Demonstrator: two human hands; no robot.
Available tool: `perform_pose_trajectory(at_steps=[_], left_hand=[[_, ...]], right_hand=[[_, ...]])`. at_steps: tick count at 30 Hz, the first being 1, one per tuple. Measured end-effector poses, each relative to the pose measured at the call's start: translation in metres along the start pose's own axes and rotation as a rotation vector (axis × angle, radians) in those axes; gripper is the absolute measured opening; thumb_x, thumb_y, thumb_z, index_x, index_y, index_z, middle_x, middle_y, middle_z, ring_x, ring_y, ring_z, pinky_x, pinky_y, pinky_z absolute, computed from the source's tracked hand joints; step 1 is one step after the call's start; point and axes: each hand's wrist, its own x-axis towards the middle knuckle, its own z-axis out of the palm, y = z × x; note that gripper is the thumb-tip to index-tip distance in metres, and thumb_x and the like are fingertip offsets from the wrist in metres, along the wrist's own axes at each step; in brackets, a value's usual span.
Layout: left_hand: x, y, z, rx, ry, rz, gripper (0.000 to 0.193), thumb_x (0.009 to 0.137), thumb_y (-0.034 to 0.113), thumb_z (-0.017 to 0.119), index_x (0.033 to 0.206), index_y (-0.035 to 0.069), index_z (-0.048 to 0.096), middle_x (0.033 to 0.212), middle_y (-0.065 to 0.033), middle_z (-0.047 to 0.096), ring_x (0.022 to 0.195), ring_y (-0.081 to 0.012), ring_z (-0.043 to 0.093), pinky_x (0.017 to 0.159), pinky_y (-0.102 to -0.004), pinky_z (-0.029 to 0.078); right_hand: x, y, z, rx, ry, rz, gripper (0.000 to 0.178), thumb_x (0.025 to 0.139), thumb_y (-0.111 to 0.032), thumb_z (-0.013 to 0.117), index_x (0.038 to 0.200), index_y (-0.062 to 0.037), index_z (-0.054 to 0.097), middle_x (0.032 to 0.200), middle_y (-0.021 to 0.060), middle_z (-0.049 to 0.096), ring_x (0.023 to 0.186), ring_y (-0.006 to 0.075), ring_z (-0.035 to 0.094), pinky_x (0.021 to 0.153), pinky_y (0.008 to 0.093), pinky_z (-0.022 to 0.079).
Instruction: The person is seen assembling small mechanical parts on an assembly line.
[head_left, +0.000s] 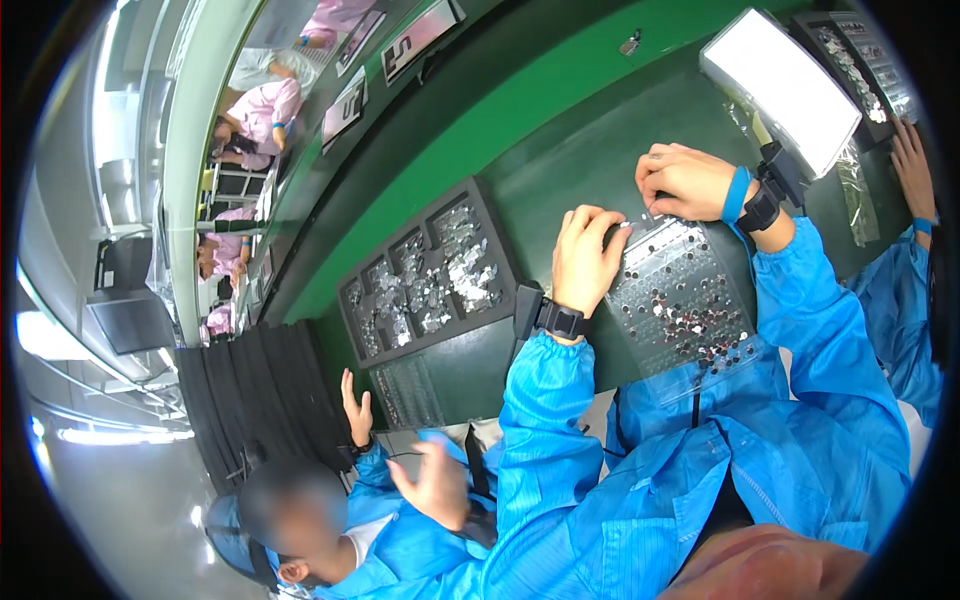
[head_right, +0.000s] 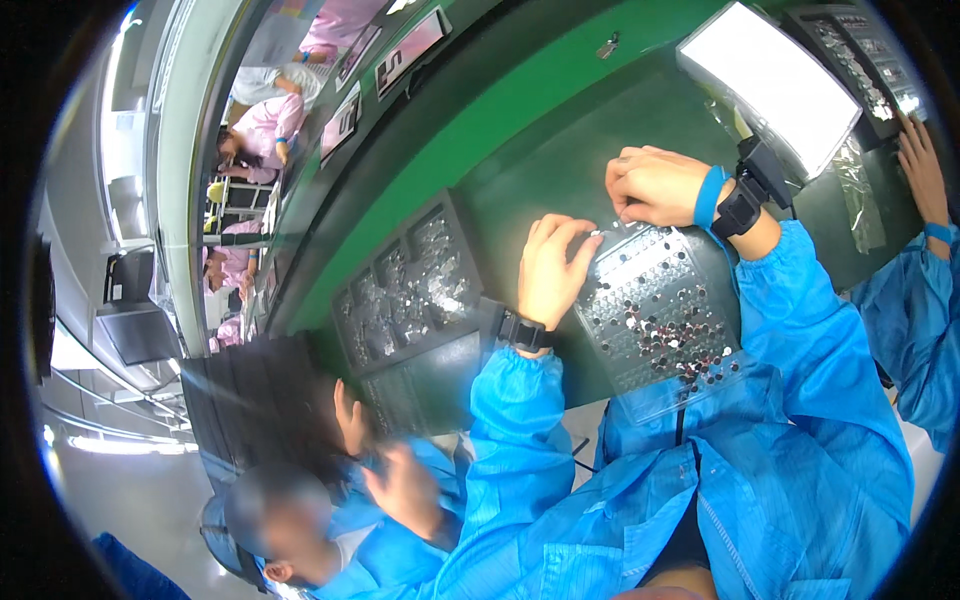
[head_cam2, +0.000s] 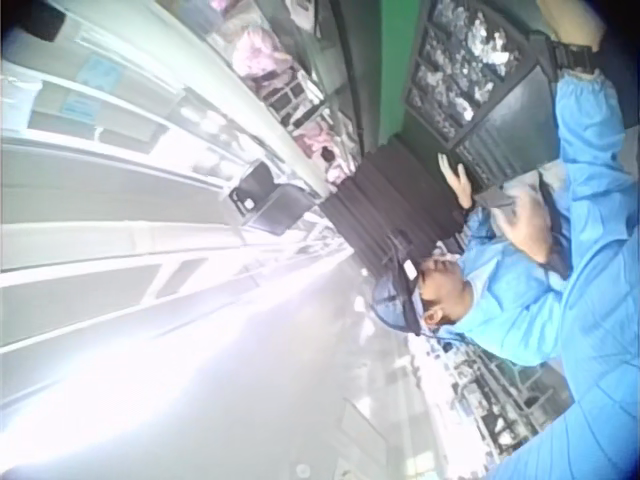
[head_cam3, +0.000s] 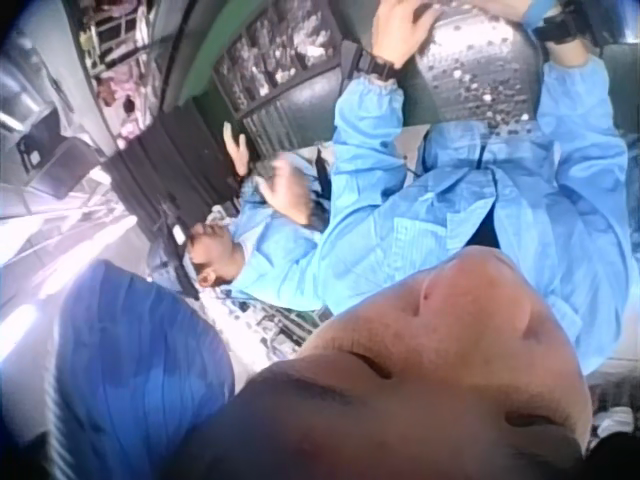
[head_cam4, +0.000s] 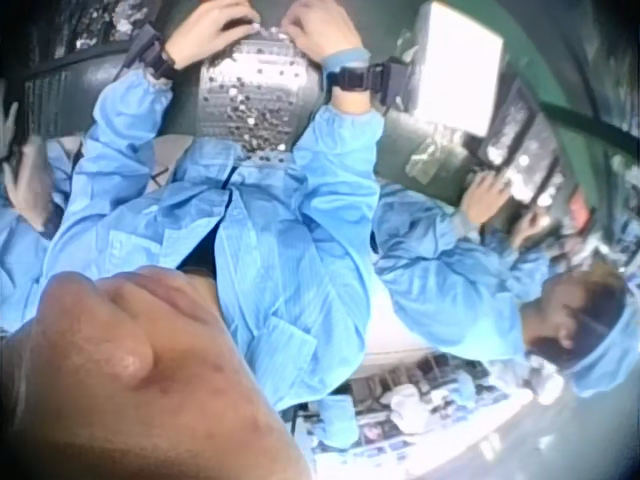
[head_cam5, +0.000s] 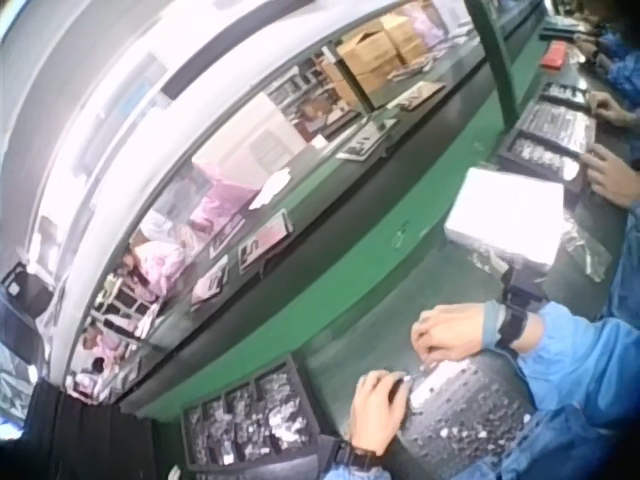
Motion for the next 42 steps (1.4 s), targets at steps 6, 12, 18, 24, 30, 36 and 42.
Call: perform_pose_trajectory(at_steps=[6, 12, 18, 24, 30, 36, 42], left_hand=[[-0.004, -0.003, -0.007, -0.076, 0.160, -0.026, 0.010, 0.086, 0.005, 0.077, 0.094, 0.003, 0.070, 0.090, -0.0118, 0.071, 0.076, -0.0252, 0.069, 0.067, -0.0340, 0.054], [0.005, 0.021, -0.010, -0.062, 0.435, 0.093, 0.013, 0.084, -0.002, 0.077, 0.095, 0.000, 0.070, 0.092, -0.0131, 0.073, 0.082, -0.0233, 0.071, 0.073, -0.0333, 0.055], [-0.010, 0.016, -0.007, -0.796, 0.338, -0.330, 0.034, 0.094, 0.000, 0.068, 0.127, -0.001, 0.059, 0.117, -0.0151, 0.069, 0.101, -0.0199, 0.068, 0.090, -0.0313, 0.056], [-0.005, 0.022, -0.001, -1.121, 0.236, -0.363, 0.028, 0.098, 0.007, 0.066, 0.124, -0.003, 0.061, 0.108, -0.0126, 0.070, 0.093, -0.0176, 0.069, 0.082, -0.0306, 0.058], [-0.019, -0.006, -0.015, -1.046, 0.333, -0.389, 0.016, 0.097, 0.006, 0.067, 0.110, -0.004, 0.066, 0.097, -0.0100, 0.071, 0.078, -0.0147, 0.068, 0.071, -0.0274, 0.058], [-0.086, -0.067, -0.087, -0.830, 0.847, -0.583, 0.020, 0.096, 0.009, 0.070, 0.113, -0.001, 0.067, 0.097, -0.0083, 0.070, 0.081, -0.0138, 0.067, 0.069, -0.0264, 0.056], [-0.133, -0.138, -0.148, -0.613, 1.105, -0.630, 0.023, 0.095, 0.009, 0.070, 0.115, -0.003, 0.066, 0.098, -0.0056, 0.068, 0.080, -0.0125, 0.064, 0.067, -0.0256, 0.054]], right_hand=[[0.013, -0.004, 0.009, 0.105, 0.066, 0.017, 0.013, 0.096, -0.018, 0.062, 0.092, -0.0050, 0.063, 0.091, 0.0092, 0.068, 0.091, 0.0310, 0.066, 0.082, 0.0410, 0.051], [0.011, -0.015, -0.015, 0.384, 0.342, -0.119, 0.012, 0.087, -0.009, 0.071, 0.094, -0.0002, 0.067, 0.092, 0.0124, 0.071, 0.084, 0.0281, 0.070, 0.072, 0.0364, 0.056], [0.016, -0.025, -0.011, 0.391, 0.469, -0.211, 0.009, 0.081, -0.001, 0.075, 0.089, -0.0010, 0.070, 0.101, 0.0107, 0.071, 0.091, 0.0267, 0.070, 0.078, 0.0356, 0.057], [0.015, -0.024, -0.008, 0.310, 0.468, -0.224, 0.012, 0.078, 0.002, 0.075, 0.088, 0.0006, 0.068, 0.103, 0.0145, 0.069, 0.096, 0.0290, 0.069, 0.083, 0.0376, 0.055], [0.023, -0.039, 0.002, 0.244, 0.404, -0.253, 0.020, 0.075, 0.004, 0.074, 0.093, 0.0002, 0.064, 0.113, 0.0149, 0.065, 0.104, 0.0307, 0.066, 0.088, 0.0379, 0.053], [0.022, -0.031, 0.001, 0.263, 0.417, -0.195, 0.014, 0.081, 0.003, 0.072, 0.093, 0.0007, 0.065, 0.110, 0.0115, 0.064, 0.099, 0.0298, 0.065, 0.082, 0.0366, 0.052], [0.014, -0.036, -0.008, 0.254, 0.424, -0.174, 0.009, 0.084, 0.001, 0.070, 0.093, 0.0007, 0.066, 0.100, 0.0115, 0.065, 0.090, 0.0295, 0.067, 0.079, 0.0365, 0.053]])
